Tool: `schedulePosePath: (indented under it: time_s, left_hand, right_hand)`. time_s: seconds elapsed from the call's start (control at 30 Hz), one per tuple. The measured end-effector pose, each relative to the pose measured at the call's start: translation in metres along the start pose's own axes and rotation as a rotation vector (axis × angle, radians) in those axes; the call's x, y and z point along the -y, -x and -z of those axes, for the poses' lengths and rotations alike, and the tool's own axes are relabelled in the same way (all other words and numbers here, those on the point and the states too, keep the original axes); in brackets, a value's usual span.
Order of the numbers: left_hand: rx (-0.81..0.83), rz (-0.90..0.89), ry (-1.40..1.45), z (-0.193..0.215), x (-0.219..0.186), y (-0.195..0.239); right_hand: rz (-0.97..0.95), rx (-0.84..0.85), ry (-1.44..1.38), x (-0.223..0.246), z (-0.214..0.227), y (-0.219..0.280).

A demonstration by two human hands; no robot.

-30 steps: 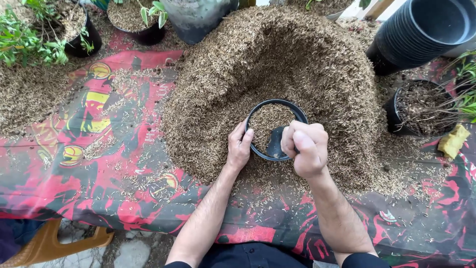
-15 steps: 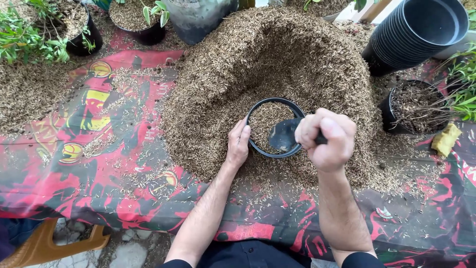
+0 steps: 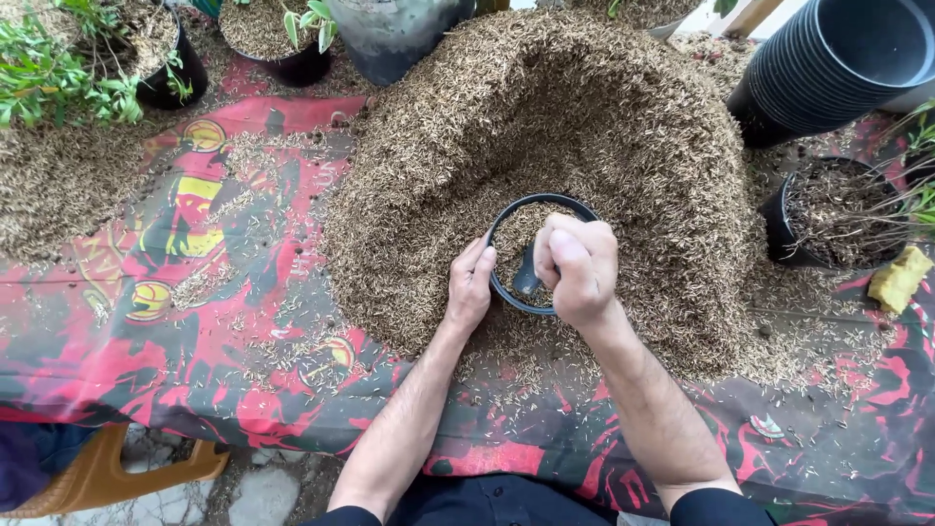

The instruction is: The person scoops soil from a large pile on a table into a black plastic plant pot using a small hand trowel. The person repeatedly fills the pot and uses the trowel to level and compact the soil inside.

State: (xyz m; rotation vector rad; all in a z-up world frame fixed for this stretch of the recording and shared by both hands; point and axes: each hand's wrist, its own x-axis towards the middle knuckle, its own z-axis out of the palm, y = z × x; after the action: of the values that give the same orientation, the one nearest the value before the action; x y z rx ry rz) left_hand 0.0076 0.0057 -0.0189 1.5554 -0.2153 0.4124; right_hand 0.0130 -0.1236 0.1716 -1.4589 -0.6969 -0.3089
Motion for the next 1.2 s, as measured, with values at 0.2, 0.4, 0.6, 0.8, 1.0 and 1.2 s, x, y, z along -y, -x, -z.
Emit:
schedulePosePath:
  time_s: [0.2, 0.4, 0.6, 0.8, 1.0, 1.2]
  left_hand:
    - [-0.012, 0.007, 0.0, 0.001, 0.026, 0.01]
    - [-0.008, -0.038, 0.005, -0.002, 0.004, 0.003]
    - [0.001, -0.033, 0.008, -0.001, -0.015, 0.0]
    - [-0.026, -0.022, -0.001, -0.001, 0.006, 0.002]
    - [-0.029, -0.011, 0.006, 0.0, 0.02, 0.006]
    - [-0.029, -0.025, 0.015, -0.001, 0.02, 0.006]
  right_hand:
    - [-0.014, -0.073, -0.023, -0.008, 0.01, 0.006]
    - [-0.008, -0.189, -0.185, 0.026, 0.022, -0.005]
    - [0.054, -0.153, -0.122, 0.003, 0.004, -0.013]
    - [-0.022, -0.085, -0.067, -0.011, -0.002, -0.009]
    - [-0.055, -0.117, -0.139, -0.026, 0.006, -0.011]
    - [-0.022, -0.235, -0.201, -0.012, 0.03, -0.008]
